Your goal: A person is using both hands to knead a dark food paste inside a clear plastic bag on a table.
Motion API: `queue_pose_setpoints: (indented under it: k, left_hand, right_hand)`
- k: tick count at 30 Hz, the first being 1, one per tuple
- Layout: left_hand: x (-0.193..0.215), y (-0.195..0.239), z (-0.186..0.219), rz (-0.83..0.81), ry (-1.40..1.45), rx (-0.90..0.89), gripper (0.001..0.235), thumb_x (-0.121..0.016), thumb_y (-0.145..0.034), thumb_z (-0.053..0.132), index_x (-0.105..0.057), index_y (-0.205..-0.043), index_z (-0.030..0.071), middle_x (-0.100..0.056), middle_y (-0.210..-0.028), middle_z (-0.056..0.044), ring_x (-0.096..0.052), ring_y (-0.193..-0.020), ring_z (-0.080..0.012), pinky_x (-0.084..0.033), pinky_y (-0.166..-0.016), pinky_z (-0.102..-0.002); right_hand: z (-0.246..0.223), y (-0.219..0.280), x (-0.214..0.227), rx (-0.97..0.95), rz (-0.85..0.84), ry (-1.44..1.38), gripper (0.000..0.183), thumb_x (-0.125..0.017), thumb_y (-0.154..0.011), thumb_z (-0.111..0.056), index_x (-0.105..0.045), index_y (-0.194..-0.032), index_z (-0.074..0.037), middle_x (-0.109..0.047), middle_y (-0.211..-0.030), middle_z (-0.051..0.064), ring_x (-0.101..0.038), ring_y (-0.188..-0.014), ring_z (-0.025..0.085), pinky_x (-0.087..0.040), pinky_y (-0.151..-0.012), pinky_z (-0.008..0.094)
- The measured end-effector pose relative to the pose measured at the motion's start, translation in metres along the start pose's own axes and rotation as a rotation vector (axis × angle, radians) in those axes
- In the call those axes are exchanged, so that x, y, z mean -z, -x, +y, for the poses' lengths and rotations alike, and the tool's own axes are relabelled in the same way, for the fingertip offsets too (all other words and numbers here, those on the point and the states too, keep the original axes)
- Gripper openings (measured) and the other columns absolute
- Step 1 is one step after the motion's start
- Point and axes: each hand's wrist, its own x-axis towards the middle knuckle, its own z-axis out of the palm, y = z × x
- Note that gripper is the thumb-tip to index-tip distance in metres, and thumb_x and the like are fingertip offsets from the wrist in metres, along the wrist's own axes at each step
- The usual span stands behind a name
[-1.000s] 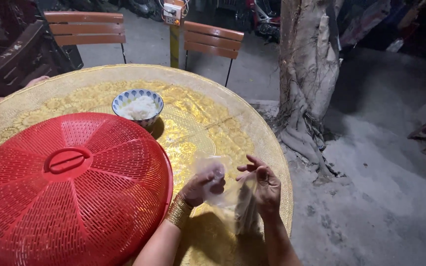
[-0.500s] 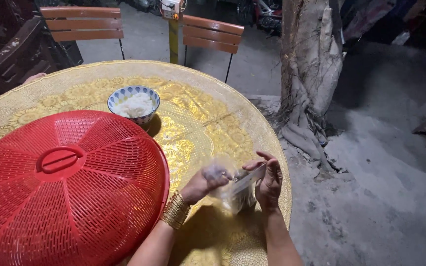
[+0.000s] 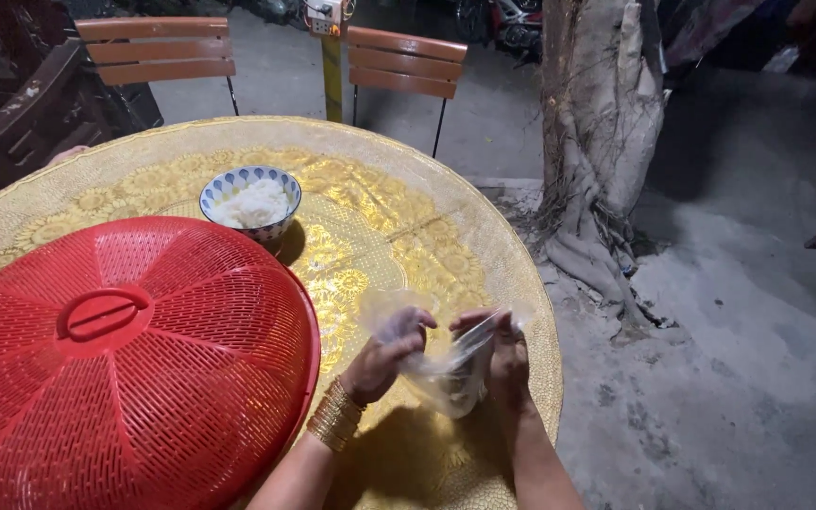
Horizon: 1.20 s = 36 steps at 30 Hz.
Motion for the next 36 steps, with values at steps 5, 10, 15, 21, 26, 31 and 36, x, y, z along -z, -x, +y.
queue_pose_setpoints:
  k: [5, 10, 15, 21, 26, 31, 36]
  left_hand:
    - [-0.081, 0.033, 0.084, -0.227, -0.635, 0.255, 0.077, -0.087, -0.075, 0.035, -0.048, -0.137, 0.011, -0.061, -0.115, -0.032, -0.063, -0.109, -0.0480, -0.053, -0.095, -0.054]
    - [-0.043, 0.022, 0.040, 0.147, -0.468, 0.077, 0.039, -0.079, -0.089, 0.036, -0.073, -0.111, 0.005, -0.071, -0.108, -0.020, -0.067, -0.102, -0.0301, -0.054, -0.090, -0.042]
    - [0.006, 0.019, -0.005, 0.108, -1.086, -0.488, 0.025, -0.053, -0.102, 0.010, -0.072, -0.119, 0.009, -0.068, -0.109, -0.022, -0.062, -0.115, -0.0435, -0.050, -0.101, -0.049]
    - [-0.034, 0.019, 0.022, 0.294, 0.517, 0.035, 0.009, -0.054, -0.101, 0.010, -0.063, -0.101, 0.008, -0.074, -0.106, -0.014, -0.069, -0.105, -0.0287, -0.045, -0.106, -0.045]
    - [-0.020, 0.016, -0.005, 0.211, 0.604, 0.109, 0.025, -0.047, -0.106, 0.025, -0.065, -0.107, 0.008, -0.071, -0.111, -0.014, -0.064, -0.112, -0.0284, -0.042, -0.108, -0.045]
    - [-0.049, 0.021, 0.028, 0.203, 0.649, 0.114, 0.026, -0.046, -0.107, 0.026, -0.066, -0.105, 0.010, -0.072, -0.111, -0.011, -0.064, -0.111, -0.0256, -0.042, -0.108, -0.045]
    - [-0.064, 0.026, 0.042, 0.274, 0.652, 0.106, 0.020, -0.049, -0.105, 0.016, -0.066, -0.104, 0.006, -0.073, -0.105, -0.010, -0.067, -0.105, -0.0228, -0.046, -0.105, -0.042]
  right_hand:
    - [-0.019, 0.002, -0.010, 0.044, 0.303, -0.155, 0.063, -0.037, -0.109, -0.054, -0.071, -0.106, -0.001, -0.072, -0.084, 0.018, -0.070, -0.075, 0.024, -0.058, -0.068, 0.034]
    - [0.010, -0.004, 0.026, 0.032, 0.213, -0.389, 0.065, -0.034, -0.109, -0.058, -0.068, -0.111, -0.002, -0.074, -0.089, 0.019, -0.073, -0.080, 0.025, -0.058, -0.070, 0.033]
    - [0.026, -0.003, 0.019, 0.609, 0.136, 0.604, 0.050, -0.029, -0.106, -0.040, -0.045, -0.152, -0.030, -0.079, -0.098, 0.013, -0.077, -0.077, 0.021, -0.060, -0.063, 0.027]
    - [-0.009, 0.000, 0.006, -0.016, -0.067, 0.026, 0.068, -0.075, -0.078, -0.060, -0.077, -0.109, 0.001, -0.076, -0.090, 0.013, -0.070, -0.082, 0.016, -0.059, -0.079, 0.033]
    - [-0.053, 0.011, -0.023, -0.075, -0.311, 0.037, 0.087, -0.081, -0.065, -0.067, -0.070, -0.126, -0.005, -0.066, -0.109, 0.007, -0.062, -0.099, 0.014, -0.050, -0.090, 0.030]
    - [0.008, 0.013, -0.002, -0.095, 0.105, -0.035, 0.045, -0.062, -0.098, -0.051, -0.071, -0.104, -0.008, -0.067, -0.090, 0.004, -0.062, -0.084, 0.013, -0.052, -0.086, 0.031]
    - [-0.064, 0.023, -0.052, -0.074, 0.329, -0.262, 0.036, -0.062, -0.104, -0.040, -0.065, -0.082, -0.012, -0.063, -0.068, -0.003, -0.062, -0.060, 0.007, -0.054, -0.070, 0.023]
